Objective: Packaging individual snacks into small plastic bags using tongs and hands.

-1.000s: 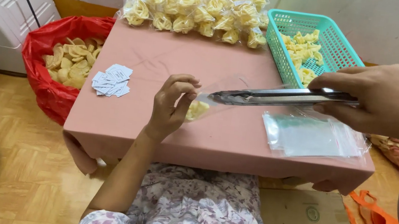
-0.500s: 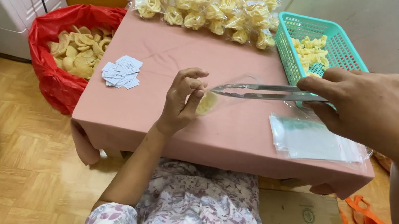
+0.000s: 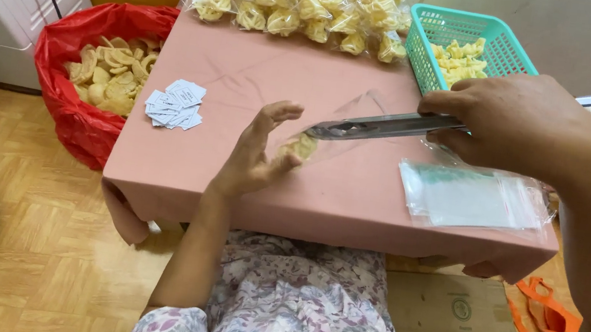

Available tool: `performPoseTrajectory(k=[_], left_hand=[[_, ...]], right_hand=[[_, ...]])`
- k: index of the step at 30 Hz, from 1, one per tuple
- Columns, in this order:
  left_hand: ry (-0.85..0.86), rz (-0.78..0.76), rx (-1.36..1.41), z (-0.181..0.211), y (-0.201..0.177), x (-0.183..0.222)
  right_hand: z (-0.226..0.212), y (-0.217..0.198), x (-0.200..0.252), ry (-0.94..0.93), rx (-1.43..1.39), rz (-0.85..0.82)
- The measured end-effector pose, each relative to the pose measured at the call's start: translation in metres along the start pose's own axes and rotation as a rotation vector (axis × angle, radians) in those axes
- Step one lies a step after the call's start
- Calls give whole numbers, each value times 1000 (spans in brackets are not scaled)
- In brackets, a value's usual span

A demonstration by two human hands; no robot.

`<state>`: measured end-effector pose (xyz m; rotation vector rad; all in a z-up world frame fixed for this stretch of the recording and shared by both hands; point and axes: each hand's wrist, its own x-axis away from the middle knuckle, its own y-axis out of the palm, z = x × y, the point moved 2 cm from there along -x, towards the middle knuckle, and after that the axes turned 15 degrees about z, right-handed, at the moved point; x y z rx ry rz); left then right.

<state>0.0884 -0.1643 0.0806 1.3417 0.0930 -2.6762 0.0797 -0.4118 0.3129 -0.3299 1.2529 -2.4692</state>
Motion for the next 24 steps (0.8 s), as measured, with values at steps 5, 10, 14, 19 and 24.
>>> performPoseTrajectory(k=[5, 10, 14, 19, 24], left_hand=[[-451, -232, -72, -16, -15, 20], [-502, -229, -29, -31, -5, 27], [-560, -264, -35, -27, -2, 23], [-539, -238, -90, -24, -5, 22], [-557, -206, -102, -23, -10, 20]], right_hand=[[0, 2, -2, -33, -2, 33], [-2, -1, -4, -64, 49, 58], [-5, -2, -18, -56, -31, 15], [-2, -2, -27, -76, -49, 2], [15, -7, -15, 0, 71, -17]])
